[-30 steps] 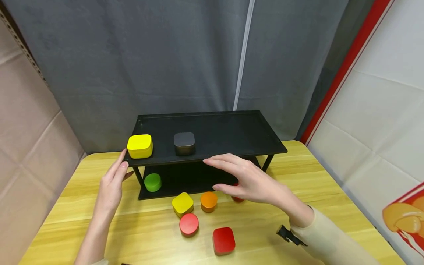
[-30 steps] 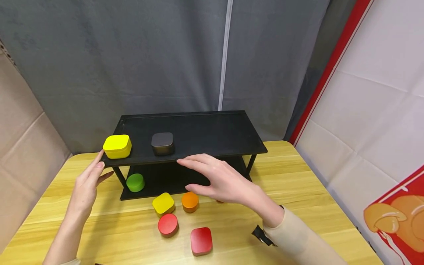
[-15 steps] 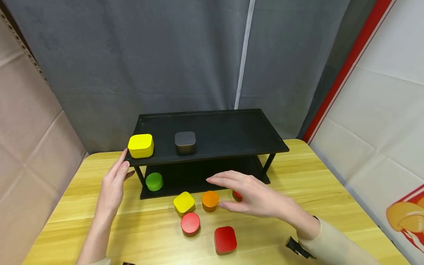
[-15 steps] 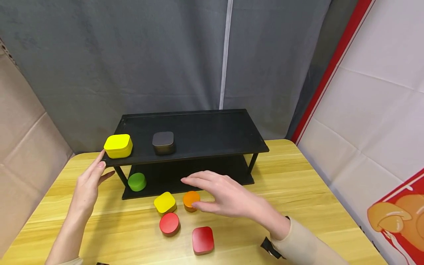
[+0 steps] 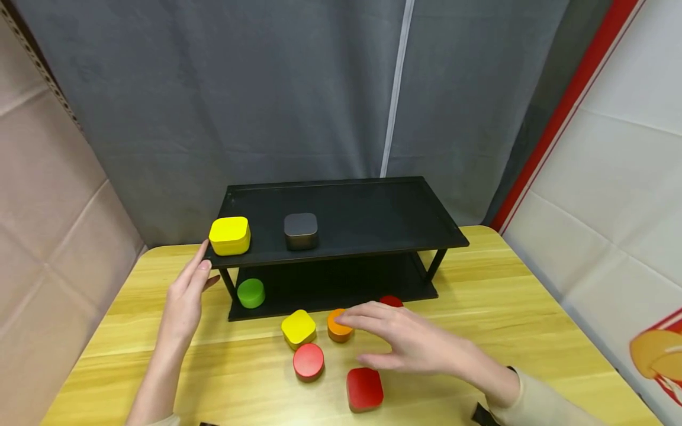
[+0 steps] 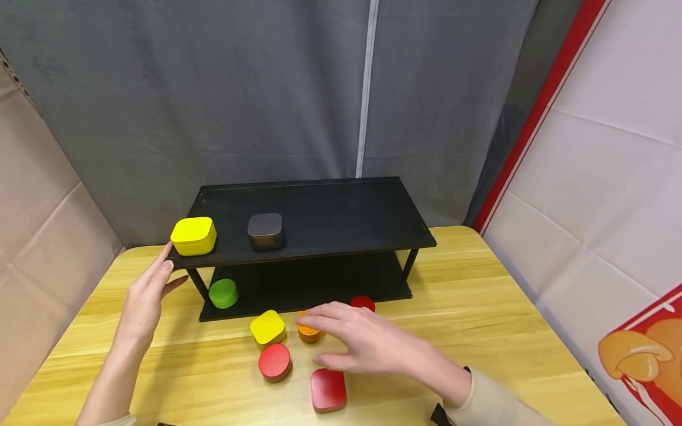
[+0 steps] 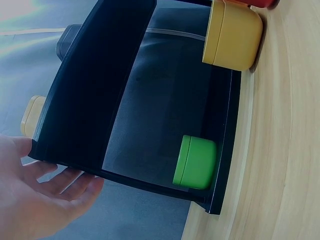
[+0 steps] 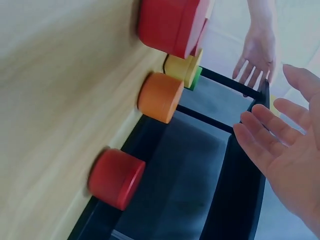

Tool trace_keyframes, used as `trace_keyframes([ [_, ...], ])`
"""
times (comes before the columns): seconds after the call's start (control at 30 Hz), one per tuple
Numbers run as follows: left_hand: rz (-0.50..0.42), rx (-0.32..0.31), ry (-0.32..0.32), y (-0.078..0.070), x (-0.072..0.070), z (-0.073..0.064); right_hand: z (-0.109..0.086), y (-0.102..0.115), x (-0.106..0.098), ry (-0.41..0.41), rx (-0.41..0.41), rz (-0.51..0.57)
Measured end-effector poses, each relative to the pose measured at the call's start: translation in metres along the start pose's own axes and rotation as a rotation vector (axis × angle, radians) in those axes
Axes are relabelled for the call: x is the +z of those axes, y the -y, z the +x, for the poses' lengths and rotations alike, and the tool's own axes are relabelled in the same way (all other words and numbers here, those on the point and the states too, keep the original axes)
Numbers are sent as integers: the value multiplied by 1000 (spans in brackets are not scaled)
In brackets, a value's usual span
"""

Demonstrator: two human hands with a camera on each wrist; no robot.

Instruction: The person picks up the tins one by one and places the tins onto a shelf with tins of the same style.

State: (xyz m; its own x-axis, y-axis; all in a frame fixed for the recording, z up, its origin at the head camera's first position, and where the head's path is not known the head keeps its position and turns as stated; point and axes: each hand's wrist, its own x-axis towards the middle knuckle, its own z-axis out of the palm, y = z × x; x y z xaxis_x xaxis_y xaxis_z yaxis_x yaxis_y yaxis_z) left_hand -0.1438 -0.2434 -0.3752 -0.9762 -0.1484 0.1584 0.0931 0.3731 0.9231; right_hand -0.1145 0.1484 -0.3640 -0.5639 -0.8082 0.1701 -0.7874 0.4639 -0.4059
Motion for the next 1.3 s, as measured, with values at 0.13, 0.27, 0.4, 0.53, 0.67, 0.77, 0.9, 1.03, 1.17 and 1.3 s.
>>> trace_keyframes([
  [0.13,0,6,0,0,0,0,-2,-1,6,14,-13,-4],
  [0.27,-4,12,-1,0,1,0,-4,-2,12,61,-8,-8],
  [0.4,-2,9,0,0,1,-1,-6,-2,15,145,64,7],
  [0.53,-1,-3,0,0,1,-1,-8,-2,19,186,72,-23],
  [0.67,-1,-10,-1,0,1,-1,-10,-3,24,198,42,-53],
  [0.77,0,-10,0,-1,1,0,-11,-5,28,216,35,-56],
  [0.9,-1,-6,-1,-1,1,1,-13,-6,33,235,38,-54],
  [1.03,-3,-2,-5,-1,1,1,-14,-7,37,250,57,-51],
  [1.17,0,-4,-6,0,1,1,-16,-8,41,280,85,-47],
  [1.3,4,-8,-6,0,1,1,-18,-9,43,304,108,-34],
])
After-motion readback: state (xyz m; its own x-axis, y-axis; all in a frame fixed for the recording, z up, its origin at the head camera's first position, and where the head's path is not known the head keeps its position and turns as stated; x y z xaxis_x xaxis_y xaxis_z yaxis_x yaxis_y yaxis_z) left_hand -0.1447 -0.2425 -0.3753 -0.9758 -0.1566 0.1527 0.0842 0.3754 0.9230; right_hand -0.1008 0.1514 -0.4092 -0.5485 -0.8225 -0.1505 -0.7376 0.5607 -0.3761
